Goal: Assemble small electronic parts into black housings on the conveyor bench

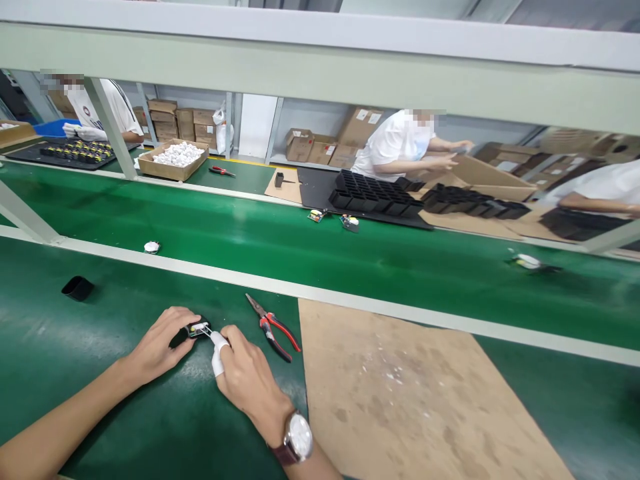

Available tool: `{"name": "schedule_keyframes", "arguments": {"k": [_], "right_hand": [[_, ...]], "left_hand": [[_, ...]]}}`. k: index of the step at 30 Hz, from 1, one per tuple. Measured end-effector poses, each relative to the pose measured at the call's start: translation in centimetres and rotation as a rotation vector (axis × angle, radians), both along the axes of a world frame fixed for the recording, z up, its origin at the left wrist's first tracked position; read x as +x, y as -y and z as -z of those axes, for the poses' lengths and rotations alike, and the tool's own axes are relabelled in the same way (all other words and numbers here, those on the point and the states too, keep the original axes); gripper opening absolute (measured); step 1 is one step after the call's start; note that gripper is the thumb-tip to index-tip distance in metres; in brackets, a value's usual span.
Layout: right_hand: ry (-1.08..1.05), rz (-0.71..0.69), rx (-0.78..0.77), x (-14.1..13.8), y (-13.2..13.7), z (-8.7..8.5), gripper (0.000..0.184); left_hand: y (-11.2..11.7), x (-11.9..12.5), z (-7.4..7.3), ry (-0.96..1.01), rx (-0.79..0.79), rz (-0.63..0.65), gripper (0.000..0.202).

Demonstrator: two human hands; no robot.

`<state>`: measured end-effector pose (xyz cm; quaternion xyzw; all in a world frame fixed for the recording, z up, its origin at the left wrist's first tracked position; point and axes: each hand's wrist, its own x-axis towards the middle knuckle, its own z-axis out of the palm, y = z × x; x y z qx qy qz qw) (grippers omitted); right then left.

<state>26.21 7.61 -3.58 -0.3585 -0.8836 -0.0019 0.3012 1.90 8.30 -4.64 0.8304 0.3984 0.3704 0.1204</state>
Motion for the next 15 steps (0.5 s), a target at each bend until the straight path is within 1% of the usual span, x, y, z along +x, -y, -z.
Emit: {"name": "schedule_keyframes", "arguments": {"k": [7, 9, 13, 15], "right_hand": [[0.029, 0.005, 0.01, 0.2, 0.0, -0.2, 0.022], [0.013, 0.016, 0.015, 0.6, -0.4, -0.3, 0.023], [-0.03, 0.09, 0.044, 1.3, -1.2, -0.5, 0.027], [-0.055, 0.071, 0.014, 1.3, -1.3, -0.6, 0.027]], "left_hand": [[0.0, 0.1, 0.0, 0.004, -0.008, -0.015, 0.045], [0.0, 0.1, -0.2, 0.024, -0.025, -0.023, 0.043], [-0.1, 0.2, -0.4, 0.079, -0.08, -0.063, 0.04], [-0.1, 0.2, -0.3, 0.092, -0.095, -0.083, 0.039]]}}
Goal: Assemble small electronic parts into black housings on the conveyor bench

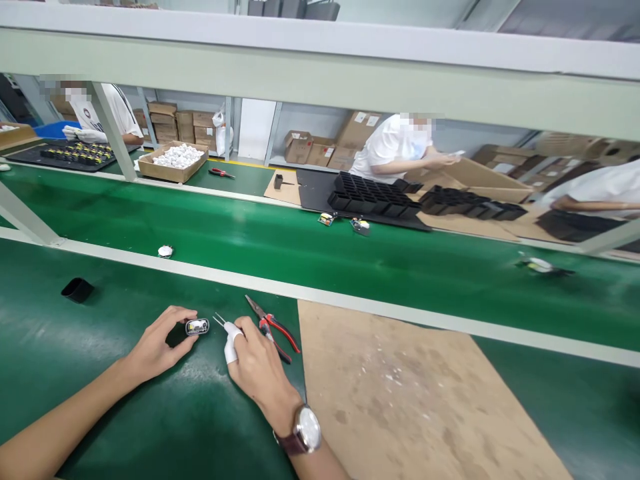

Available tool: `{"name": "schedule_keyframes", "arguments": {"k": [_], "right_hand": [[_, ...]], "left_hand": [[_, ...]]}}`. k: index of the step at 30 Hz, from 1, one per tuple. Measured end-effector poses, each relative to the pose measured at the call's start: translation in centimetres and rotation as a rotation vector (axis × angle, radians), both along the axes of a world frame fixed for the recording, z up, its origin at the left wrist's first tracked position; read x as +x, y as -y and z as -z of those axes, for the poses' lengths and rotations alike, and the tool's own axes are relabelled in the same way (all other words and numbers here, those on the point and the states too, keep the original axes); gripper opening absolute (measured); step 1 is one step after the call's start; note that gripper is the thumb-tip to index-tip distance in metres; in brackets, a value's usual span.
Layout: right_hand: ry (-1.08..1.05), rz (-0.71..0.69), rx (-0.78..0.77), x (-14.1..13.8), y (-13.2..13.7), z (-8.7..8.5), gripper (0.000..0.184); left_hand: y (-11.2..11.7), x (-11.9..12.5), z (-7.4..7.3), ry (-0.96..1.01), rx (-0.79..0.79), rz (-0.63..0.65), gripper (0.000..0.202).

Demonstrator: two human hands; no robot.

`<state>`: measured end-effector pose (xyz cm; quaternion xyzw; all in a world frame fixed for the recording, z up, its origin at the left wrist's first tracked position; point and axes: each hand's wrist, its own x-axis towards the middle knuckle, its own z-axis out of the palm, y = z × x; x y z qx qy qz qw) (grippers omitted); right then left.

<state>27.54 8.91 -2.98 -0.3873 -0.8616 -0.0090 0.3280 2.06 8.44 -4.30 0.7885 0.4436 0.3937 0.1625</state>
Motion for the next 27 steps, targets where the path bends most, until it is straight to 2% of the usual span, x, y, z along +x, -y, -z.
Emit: {"name": "schedule_keyframes", "arguments": {"k": [4, 6, 15, 18, 27], "right_hand": [[-0.068, -0.137, -0.109, -0.6, 0.7, 0.0, 0.024], [-0.072, -0.161, -0.137, -0.9, 1.1, 0.2, 0.024], [-0.041, -0.136, -0.183, -1.1, 1.2, 0.4, 0.024], [-0.028, -0.128, -0.183, -1.1, 1.3, 0.3, 0.024], [-0.022, -0.119, -0.165, -1.0, 1.5, -0.3, 0.024]], "left_hand": [[0.1, -0.1, 0.2, -0.01, 0.005, 0.015, 0.038], [0.2, -0.1, 0.3, -0.018, 0.012, 0.037, 0.039], [0.1, 0.1, 0.0, -0.035, 0.086, 0.126, 0.032], [0.1, 0.1, 0.1, -0.045, 0.127, 0.149, 0.036], [0.3, 0.3, 0.0, -0.053, 0.183, 0.128, 0.039]]}}
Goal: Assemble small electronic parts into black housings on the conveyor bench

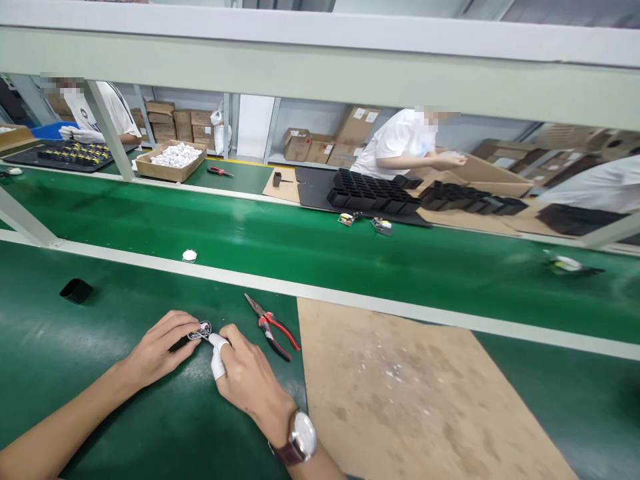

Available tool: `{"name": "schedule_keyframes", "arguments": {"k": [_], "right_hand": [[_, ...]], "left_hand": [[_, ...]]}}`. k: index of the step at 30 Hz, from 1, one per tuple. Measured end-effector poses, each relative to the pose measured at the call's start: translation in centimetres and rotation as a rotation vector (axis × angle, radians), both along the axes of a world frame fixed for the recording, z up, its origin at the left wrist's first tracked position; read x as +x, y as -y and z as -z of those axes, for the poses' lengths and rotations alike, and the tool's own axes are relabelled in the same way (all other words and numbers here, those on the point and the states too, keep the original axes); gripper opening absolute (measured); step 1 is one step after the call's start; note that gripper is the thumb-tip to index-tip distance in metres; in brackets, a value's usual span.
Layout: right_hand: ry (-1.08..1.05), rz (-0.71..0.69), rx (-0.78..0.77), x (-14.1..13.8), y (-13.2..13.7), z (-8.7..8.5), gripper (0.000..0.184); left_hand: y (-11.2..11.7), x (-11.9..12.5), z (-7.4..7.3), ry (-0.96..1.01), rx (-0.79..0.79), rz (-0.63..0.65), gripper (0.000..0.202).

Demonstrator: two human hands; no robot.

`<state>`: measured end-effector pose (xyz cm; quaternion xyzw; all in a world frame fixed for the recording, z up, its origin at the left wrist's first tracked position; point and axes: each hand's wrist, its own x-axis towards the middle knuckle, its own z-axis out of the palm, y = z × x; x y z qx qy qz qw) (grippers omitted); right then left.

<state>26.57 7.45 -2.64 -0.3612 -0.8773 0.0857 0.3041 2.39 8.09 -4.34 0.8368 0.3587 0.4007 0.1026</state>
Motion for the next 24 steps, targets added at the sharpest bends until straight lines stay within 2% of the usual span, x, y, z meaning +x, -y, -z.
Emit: {"name": "schedule_keyframes", "arguments": {"k": [3, 5, 9, 12, 15, 19, 24], "right_hand": [[-0.003, 0.014, 0.035, 0.5, -0.5, -0.3, 0.025], [0.02, 0.079, 0.076, 1.0, -1.1, -0.2, 0.026], [0.183, 0.261, 0.171, 2.0, -2.4, 1.2, 0.025], [0.317, 0.325, 0.22, 2.2, -3.1, 2.5, 0.026], [0.37, 0.338, 0.241, 2.1, -3.3, 3.0, 0.027], [0.388, 0.333, 0.251, 1.9, -3.2, 2.9, 0.029], [0.288, 0.276, 0.227, 1.4, -2.9, 2.4, 0.025]], "left_hand": [[0.0, 0.0, 0.0, 0.008, -0.016, -0.015, 0.034], [0.0, 0.0, 0.0, 0.026, -0.045, -0.038, 0.031], [0.0, 0.0, -0.2, 0.077, -0.076, -0.076, 0.025], [-0.1, 0.0, -0.5, 0.053, -0.014, -0.054, 0.022], [-0.2, 0.0, -0.7, 0.043, 0.028, -0.045, 0.022], [-0.3, -0.1, -0.4, 0.051, -0.002, -0.025, 0.019], [-0.2, -0.2, 0.0, 0.066, -0.04, -0.037, 0.011]]}}
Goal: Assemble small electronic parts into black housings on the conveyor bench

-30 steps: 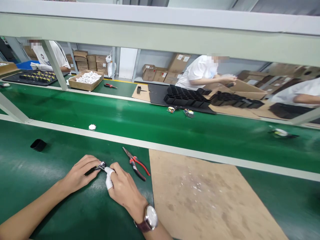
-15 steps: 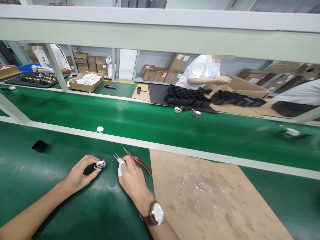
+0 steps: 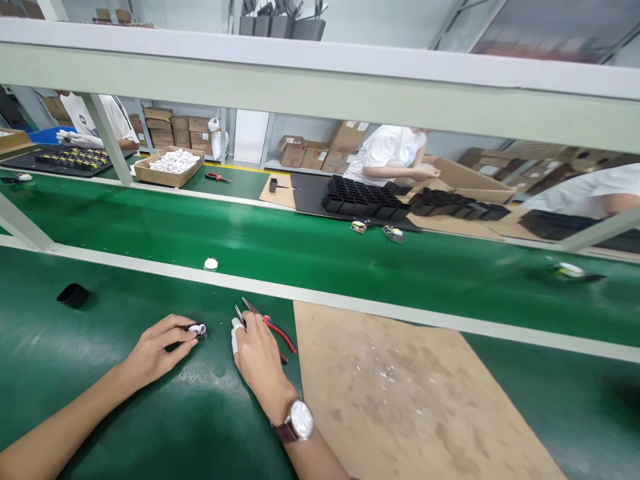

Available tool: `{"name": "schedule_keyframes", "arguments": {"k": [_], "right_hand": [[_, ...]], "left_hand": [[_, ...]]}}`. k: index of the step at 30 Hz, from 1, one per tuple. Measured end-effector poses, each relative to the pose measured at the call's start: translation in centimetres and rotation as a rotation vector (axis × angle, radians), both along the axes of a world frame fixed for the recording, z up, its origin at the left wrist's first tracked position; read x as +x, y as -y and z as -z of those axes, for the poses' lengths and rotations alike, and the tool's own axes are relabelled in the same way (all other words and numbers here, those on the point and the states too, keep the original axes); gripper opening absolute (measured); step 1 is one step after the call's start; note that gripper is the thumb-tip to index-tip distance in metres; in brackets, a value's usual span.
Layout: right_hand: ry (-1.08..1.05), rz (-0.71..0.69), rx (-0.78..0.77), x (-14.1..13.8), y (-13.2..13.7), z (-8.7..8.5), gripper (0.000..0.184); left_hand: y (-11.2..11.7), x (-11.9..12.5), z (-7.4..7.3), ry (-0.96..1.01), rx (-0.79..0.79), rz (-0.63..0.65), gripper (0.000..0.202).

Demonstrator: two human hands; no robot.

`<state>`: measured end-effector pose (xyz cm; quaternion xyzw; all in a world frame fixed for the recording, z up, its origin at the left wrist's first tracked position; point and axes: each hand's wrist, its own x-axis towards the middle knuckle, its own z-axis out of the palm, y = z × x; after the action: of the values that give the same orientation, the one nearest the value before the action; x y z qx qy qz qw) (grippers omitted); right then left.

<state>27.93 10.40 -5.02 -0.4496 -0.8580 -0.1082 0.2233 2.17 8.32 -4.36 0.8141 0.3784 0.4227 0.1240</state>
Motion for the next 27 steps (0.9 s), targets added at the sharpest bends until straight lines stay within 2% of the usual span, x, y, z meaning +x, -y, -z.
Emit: {"name": "schedule_keyframes", "arguments": {"k": [2, 6, 9, 12, 16, 22, 27], "right_hand": [[-0.04, -0.043, -0.032, -0.4, 0.2, -0.2, 0.026], [-0.02, -0.064, -0.124, -1.1, 0.5, -0.3, 0.04], [-0.06, -0.082, -0.148, -1.2, 0.8, -0.7, 0.043], [-0.193, -0.142, -0.155, -1.3, 1.3, -1.4, 0.045], [-0.22, -0.235, -0.136, -2.0, 2.1, -2.1, 0.044], [0.073, -0.225, -0.01, -2.9, 2.3, -2.3, 0.032], [-0.118, -0.188, -0.027, -2.5, 2.0, -1.7, 0.037]], "left_hand": [[0.1, 0.0, 0.1, -0.006, -0.003, -0.009, 0.01], [0.2, 0.0, 0.3, -0.02, -0.053, -0.023, 0.011], [0.3, -0.1, 0.6, -0.019, -0.152, -0.044, 0.02], [0.4, -0.1, 1.1, -0.003, -0.24, -0.07, 0.032], [0.6, 0.0, 1.2, 0.019, -0.277, -0.052, 0.039], [0.7, 0.2, 1.0, 0.019, -0.295, -0.031, 0.039], [0.7, 0.1, 0.8, -0.003, -0.282, -0.019, 0.035]]}}
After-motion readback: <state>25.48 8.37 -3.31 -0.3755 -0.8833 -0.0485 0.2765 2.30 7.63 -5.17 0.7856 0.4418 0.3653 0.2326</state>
